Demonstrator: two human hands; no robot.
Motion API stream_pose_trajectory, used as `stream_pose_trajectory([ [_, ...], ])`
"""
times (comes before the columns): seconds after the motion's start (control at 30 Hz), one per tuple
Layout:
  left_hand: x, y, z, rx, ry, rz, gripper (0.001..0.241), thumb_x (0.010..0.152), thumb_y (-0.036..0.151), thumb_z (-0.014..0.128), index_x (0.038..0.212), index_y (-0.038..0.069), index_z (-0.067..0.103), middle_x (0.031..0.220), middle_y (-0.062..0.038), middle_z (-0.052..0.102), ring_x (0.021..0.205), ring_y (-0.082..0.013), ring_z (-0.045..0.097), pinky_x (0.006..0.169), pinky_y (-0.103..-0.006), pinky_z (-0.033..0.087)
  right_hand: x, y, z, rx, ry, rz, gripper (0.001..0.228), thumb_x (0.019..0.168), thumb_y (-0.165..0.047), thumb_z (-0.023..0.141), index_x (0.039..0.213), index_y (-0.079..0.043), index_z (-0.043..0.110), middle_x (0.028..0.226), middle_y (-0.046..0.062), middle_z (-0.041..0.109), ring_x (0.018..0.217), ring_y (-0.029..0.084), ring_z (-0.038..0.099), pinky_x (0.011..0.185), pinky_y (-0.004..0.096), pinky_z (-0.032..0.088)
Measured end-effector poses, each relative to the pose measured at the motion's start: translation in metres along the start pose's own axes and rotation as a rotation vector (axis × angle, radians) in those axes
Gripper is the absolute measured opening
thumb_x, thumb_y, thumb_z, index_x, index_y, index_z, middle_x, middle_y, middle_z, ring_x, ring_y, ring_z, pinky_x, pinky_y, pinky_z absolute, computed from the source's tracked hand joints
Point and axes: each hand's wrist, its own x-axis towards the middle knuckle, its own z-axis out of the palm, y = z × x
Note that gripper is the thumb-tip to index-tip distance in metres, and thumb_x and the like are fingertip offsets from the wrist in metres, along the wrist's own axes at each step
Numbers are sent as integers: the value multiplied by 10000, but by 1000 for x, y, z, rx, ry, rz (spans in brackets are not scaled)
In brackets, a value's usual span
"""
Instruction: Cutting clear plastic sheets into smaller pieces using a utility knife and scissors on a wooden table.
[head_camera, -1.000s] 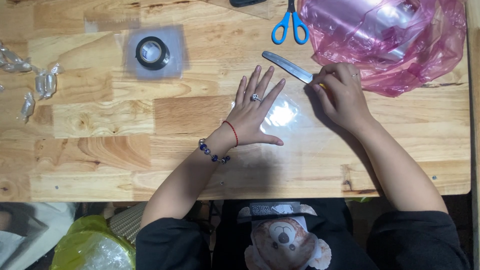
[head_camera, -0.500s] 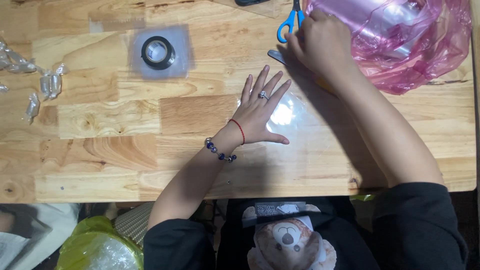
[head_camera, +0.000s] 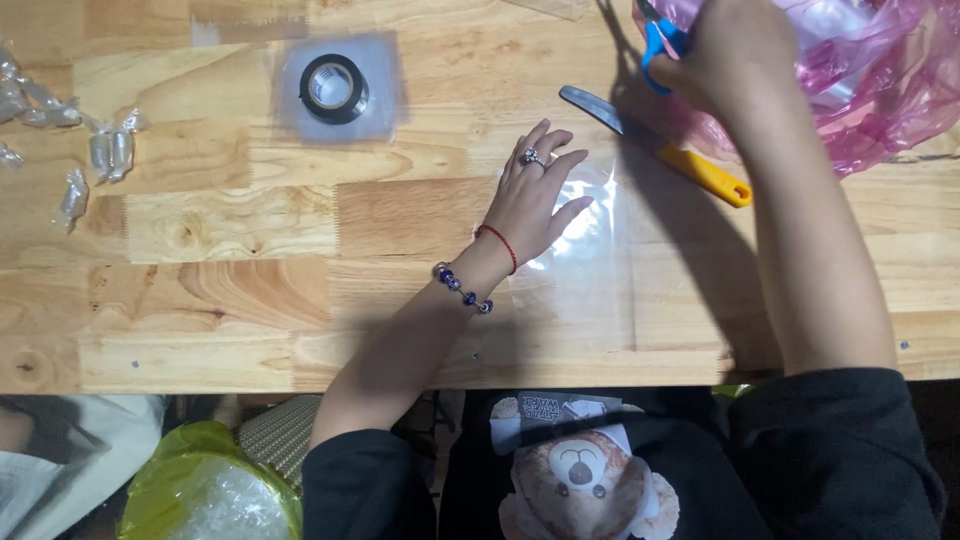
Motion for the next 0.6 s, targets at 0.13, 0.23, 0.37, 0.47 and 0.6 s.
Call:
stream_pose_trajectory([
  [0.13,0,2,1,-52,70,-8,262,786,261,636,984,111,554,1176,-106,415,1256,-335,279,1017,-438,288,-84,25,-45,320,60,-169,244,778,-237,658,878,-15,677,775,156,635,717,300,587,593,412,411],
  [0.23,1,4,-2,-73,61,-36,243,784,253,641,950,118,524,1167,-98,424,1256,-332,286,995,-436,303,-114,39,-32,639,6,-144,144,854,-87,684,956,-7,621,770,57,558,676,107,499,580,252,385],
  [0.37,1,7,-8,-93,66,-42,249,754,226,674,880,122,487,1131,-75,435,1251,-334,305,959,-425,316,-123,29,-4,1201,-116,-80,289,788,9,624,1071,-8,573,984,70,568,813,103,530,708,183,458],
  [0.47,1,1,-2,-106,110,-17,214,764,238,681,816,130,504,1109,-40,445,1224,-315,344,960,-444,325,-114,40,55,1398,-114,-121,369,771,-91,632,1105,12,513,981,87,521,865,137,543,757,240,488],
  [0.6,1,-6,7,-112,151,23,136,828,281,620,810,166,551,1016,29,506,1148,-227,451,936,-391,375,-114,54,79,1577,-73,-279,526,758,-248,635,1136,59,438,812,117,488,812,163,530,756,273,455],
])
